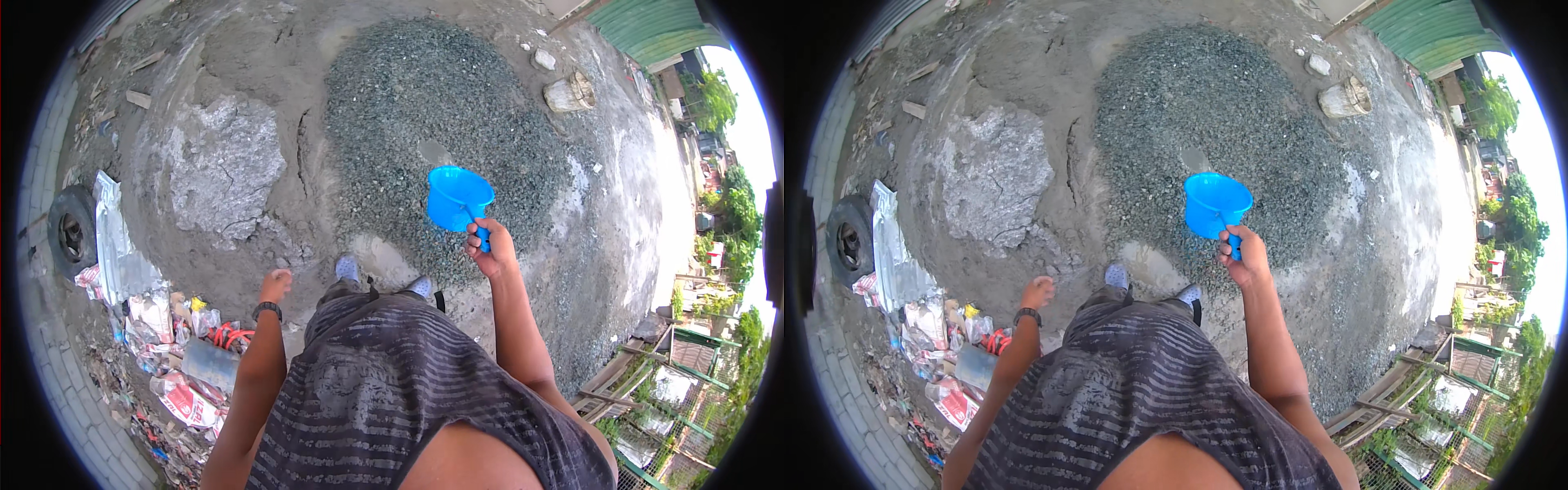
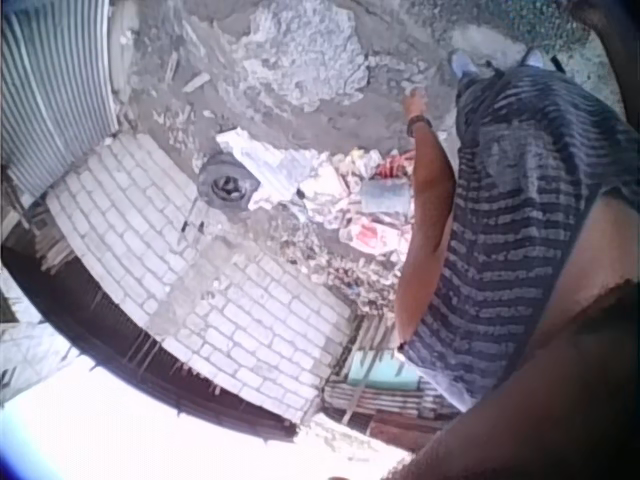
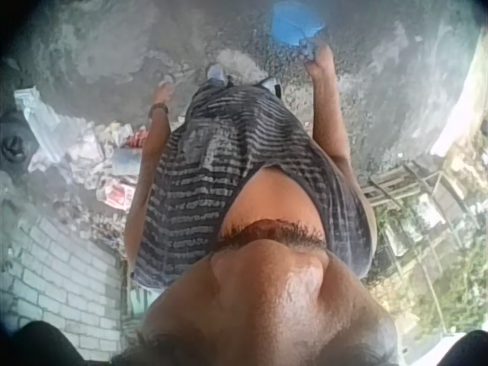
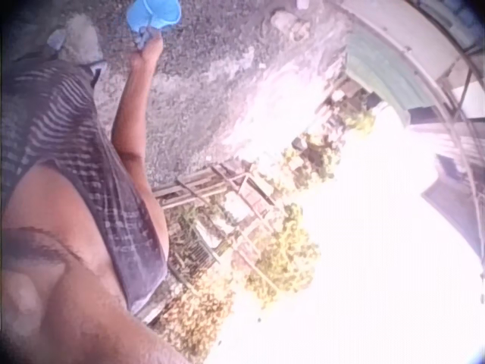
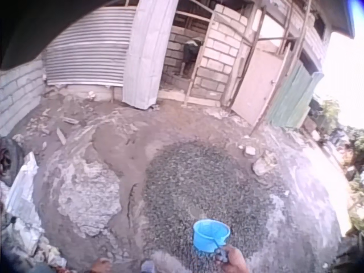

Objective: The person pours water from a blue scoop onto a pile of gravel and sand on the ground.

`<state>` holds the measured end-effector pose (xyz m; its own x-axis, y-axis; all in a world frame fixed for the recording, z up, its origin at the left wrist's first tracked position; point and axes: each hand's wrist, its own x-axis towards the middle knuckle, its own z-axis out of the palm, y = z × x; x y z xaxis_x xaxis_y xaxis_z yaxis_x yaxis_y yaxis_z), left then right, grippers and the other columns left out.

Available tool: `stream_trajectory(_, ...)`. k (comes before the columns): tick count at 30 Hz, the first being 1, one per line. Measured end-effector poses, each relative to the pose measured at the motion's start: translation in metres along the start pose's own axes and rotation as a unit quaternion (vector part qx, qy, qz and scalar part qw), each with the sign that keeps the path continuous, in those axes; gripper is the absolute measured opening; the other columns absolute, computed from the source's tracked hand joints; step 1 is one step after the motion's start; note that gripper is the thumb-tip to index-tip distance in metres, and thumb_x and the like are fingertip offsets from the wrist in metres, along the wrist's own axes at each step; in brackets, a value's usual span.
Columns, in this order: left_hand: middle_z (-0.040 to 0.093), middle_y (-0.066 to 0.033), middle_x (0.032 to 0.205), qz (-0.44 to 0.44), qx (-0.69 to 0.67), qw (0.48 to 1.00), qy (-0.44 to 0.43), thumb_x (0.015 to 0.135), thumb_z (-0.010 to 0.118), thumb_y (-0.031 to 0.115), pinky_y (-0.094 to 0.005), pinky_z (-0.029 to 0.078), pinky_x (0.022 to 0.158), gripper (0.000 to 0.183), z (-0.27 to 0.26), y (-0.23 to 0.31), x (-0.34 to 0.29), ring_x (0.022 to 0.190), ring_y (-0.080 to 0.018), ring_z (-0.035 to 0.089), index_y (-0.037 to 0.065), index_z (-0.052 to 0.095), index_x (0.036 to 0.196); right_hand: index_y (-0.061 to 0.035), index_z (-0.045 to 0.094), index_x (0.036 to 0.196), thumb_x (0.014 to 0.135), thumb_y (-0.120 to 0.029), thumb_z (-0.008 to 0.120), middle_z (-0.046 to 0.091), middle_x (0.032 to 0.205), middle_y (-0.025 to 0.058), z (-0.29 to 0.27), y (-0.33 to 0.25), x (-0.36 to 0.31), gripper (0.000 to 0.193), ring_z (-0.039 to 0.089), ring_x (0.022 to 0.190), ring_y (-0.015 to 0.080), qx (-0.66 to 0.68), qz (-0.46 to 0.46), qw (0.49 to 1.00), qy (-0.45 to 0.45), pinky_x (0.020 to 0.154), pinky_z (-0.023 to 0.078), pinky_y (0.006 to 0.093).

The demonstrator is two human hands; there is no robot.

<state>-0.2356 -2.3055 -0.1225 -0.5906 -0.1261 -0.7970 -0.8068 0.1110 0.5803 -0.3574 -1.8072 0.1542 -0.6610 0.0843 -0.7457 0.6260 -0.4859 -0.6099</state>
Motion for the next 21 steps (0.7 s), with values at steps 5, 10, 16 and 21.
stream_trajectory(5, 0.066, -0.0008, 0.08, 0.014, 0.017, 1.0, 0.017, 0.087, 0.061, 0.027, -0.0294, 0.047, 0.053, 0.023, -0.009, -0.049, 0.003, 0.063, -0.0122, 0.061, 0.012, 0.068, 0.104, -0.0078, 0.049, 0.091, 0.09, -0.017, 0.054, 0.055, 0.077, 0.0028, -0.013, -0.023, -0.008, 0.01, 0.047, 0.054, 0.0118, 0.08, -0.065, 0.991, -0.081, 0.051, 0.039, 0.0297)
stream_trajectory(10, 0.063, -0.0001, 0.073, 0.018, 0.052, 0.998, 0.009, 0.087, 0.06, 0.024, -0.0283, 0.046, 0.05, 0.021, -0.003, -0.052, -0.003, 0.058, -0.0119, 0.058, 0.011, 0.068, 0.101, -0.0068, 0.051, 0.093, 0.09, -0.018, 0.053, 0.057, 0.078, 0.0034, -0.055, 0.0, -0.02, 0.012, 0.048, 0.053, 0.0119, 0.111, -0.053, 0.992, -0.042, 0.051, 0.04, 0.03)
stream_trajectory(16, 0.063, -0.0001, 0.075, -0.018, -0.008, 1.0, 0.0, 0.088, 0.061, 0.027, -0.0277, 0.043, 0.048, 0.023, -0.012, -0.053, 0.006, 0.057, -0.0118, 0.057, 0.012, 0.067, 0.103, -0.0067, 0.053, 0.094, 0.089, -0.012, 0.053, 0.057, 0.078, 0.0041, -0.099, 0.063, -0.038, 0.008, 0.048, 0.054, 0.0124, 0.024, 0.039, 0.992, 0.116, 0.049, 0.039, 0.0302)
stream_trajectory(21, 0.064, 0.0, 0.082, -0.003, -0.019, 1.0, 0.011, 0.088, 0.063, 0.029, -0.0258, 0.04, 0.046, 0.023, -0.002, -0.018, 0.012, 0.062, -0.0107, 0.058, 0.012, 0.067, 0.104, -0.0037, 0.052, 0.085, 0.088, -0.012, 0.054, 0.053, 0.067, 0.0059, -0.127, 0.097, -0.003, 0.009, 0.047, 0.049, 0.0137, -0.075, 0.1, 0.975, 0.186, 0.04, 0.037, 0.0292)
